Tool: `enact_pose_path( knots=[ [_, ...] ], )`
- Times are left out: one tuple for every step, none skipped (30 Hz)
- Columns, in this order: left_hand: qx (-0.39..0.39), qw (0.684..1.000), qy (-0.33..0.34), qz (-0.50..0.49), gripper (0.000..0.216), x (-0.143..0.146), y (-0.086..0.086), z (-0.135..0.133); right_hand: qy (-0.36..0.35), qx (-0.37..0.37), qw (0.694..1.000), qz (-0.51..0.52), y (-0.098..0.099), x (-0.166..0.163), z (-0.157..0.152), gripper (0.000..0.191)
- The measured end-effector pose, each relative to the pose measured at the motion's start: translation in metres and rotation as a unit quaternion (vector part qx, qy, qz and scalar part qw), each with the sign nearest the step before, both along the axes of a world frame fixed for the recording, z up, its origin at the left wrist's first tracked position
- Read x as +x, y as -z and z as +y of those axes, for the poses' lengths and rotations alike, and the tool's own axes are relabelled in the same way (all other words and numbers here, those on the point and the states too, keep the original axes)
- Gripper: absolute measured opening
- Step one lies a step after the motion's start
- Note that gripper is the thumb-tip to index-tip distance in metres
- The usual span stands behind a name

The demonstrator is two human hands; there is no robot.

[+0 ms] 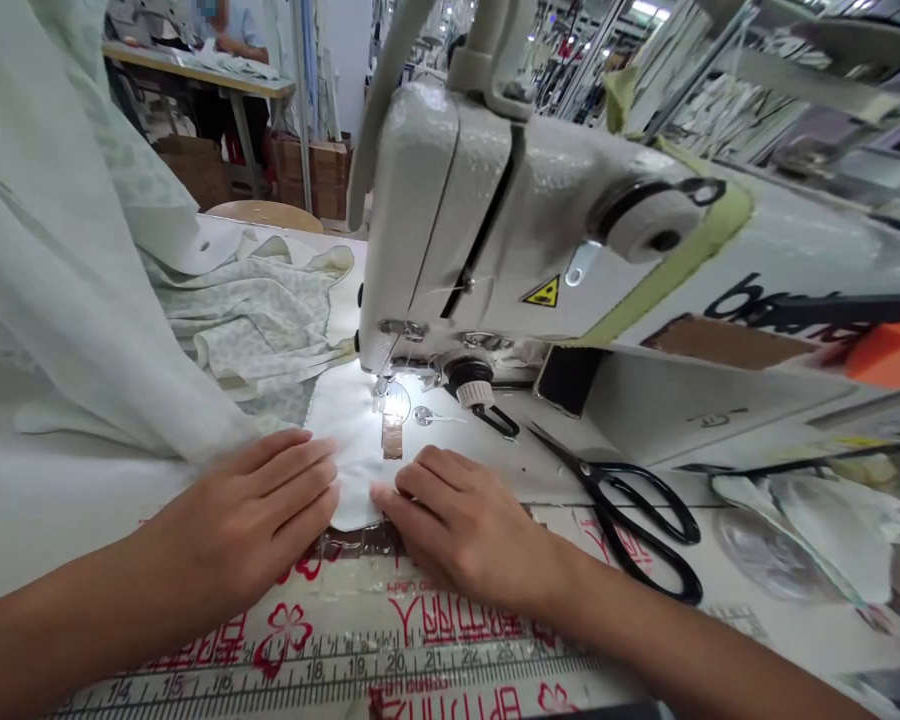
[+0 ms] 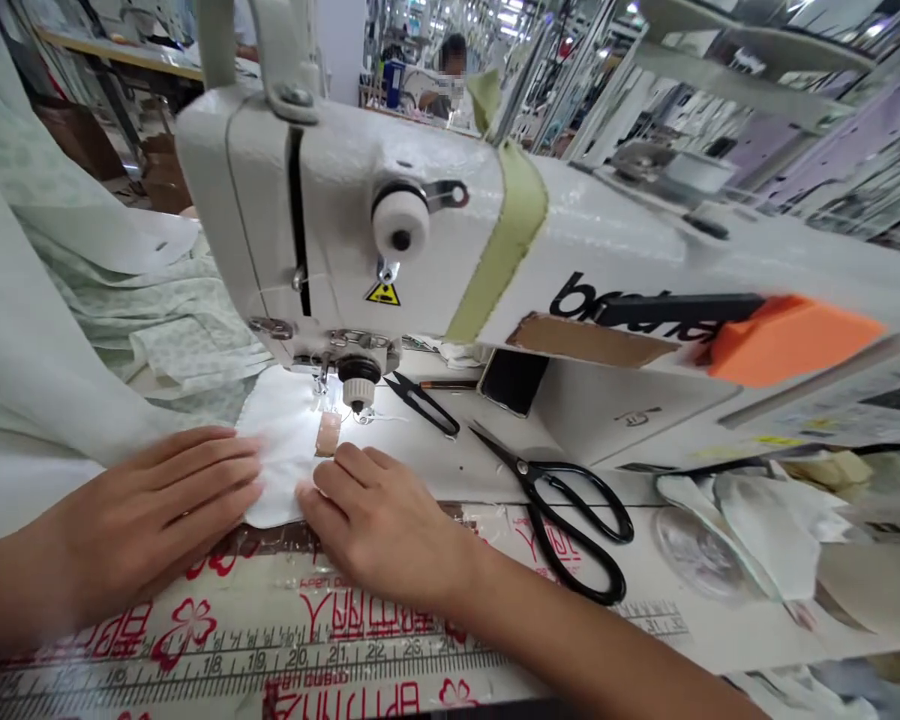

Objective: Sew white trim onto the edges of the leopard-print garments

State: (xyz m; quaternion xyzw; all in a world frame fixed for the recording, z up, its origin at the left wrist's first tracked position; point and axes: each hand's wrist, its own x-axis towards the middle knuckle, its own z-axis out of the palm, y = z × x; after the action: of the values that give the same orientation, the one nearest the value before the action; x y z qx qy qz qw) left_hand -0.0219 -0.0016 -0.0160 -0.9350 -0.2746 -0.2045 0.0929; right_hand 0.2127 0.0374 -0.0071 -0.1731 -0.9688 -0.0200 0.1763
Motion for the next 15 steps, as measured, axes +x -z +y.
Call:
enact_pose_path(
  knots=[
    [-0.008, 1.000, -0.005, -0.009, 0.018, 0.001, -0.001, -0.001, 0.002, -0.002, 1.000, 0.000, 0.000, 0.000, 0.000, 0.019],
    [-0.015, 1.000, -0.015, -0.018, 0.017, 0.003, -0.002, 0.000, 0.002, -0.004, 1.000, 0.000, 0.001, 0.001, 0.000, 0.019],
    [-0.016, 0.999, -0.037, -0.029, 0.017, 0.003, -0.004, 0.002, 0.002, -0.005, 1.000, 0.001, 0.001, 0.001, -0.001, 0.019],
    [-0.018, 0.996, -0.075, -0.038, 0.016, 0.003, -0.007, 0.005, 0.001, -0.007, 1.000, 0.001, 0.002, 0.002, -0.001, 0.019],
    [-0.025, 0.991, -0.128, -0.040, 0.016, 0.002, -0.010, 0.009, 0.000, -0.010, 1.000, 0.000, 0.002, 0.003, -0.002, 0.020],
    [-0.042, 0.980, -0.190, -0.030, 0.018, 0.000, -0.014, 0.015, -0.001, -0.011, 1.000, 0.000, 0.003, 0.003, -0.002, 0.021],
    [-0.079, 0.965, -0.252, -0.005, 0.021, -0.002, -0.018, 0.021, -0.003, -0.012, 1.000, 0.000, 0.003, 0.004, -0.002, 0.021],
    [-0.131, 0.943, -0.303, 0.030, 0.023, -0.004, -0.022, 0.028, -0.004, -0.012, 1.000, 0.002, 0.003, 0.004, -0.002, 0.021],
    [-0.186, 0.921, -0.335, 0.068, 0.024, -0.005, -0.026, 0.036, -0.005, -0.013, 1.000, 0.002, 0.003, 0.004, -0.002, 0.021],
    [-0.235, 0.900, -0.352, 0.101, 0.024, -0.006, -0.030, 0.043, -0.004, -0.015, 1.000, 0.002, 0.003, 0.004, -0.002, 0.021],
    [-0.272, 0.885, -0.357, 0.121, 0.024, -0.006, -0.034, 0.050, -0.004, -0.016, 1.000, 0.002, 0.002, 0.004, -0.002, 0.021],
    [-0.294, 0.877, -0.357, 0.129, 0.026, -0.005, -0.037, 0.056, -0.003, -0.017, 1.000, 0.001, 0.002, 0.003, -0.002, 0.021],
    [-0.303, 0.876, -0.354, 0.127, 0.029, -0.003, -0.040, 0.060, -0.003, -0.016, 1.000, 0.000, 0.002, 0.003, -0.001, 0.021],
    [-0.305, 0.877, -0.350, 0.122, 0.030, -0.001, -0.042, 0.064, -0.004, -0.015, 1.000, 0.000, 0.002, 0.003, -0.001, 0.021],
    [-0.309, 0.878, -0.344, 0.122, 0.028, 0.000, -0.043, 0.067, -0.004, -0.012, 1.000, 0.000, 0.002, 0.003, -0.001, 0.021]
  ],
)
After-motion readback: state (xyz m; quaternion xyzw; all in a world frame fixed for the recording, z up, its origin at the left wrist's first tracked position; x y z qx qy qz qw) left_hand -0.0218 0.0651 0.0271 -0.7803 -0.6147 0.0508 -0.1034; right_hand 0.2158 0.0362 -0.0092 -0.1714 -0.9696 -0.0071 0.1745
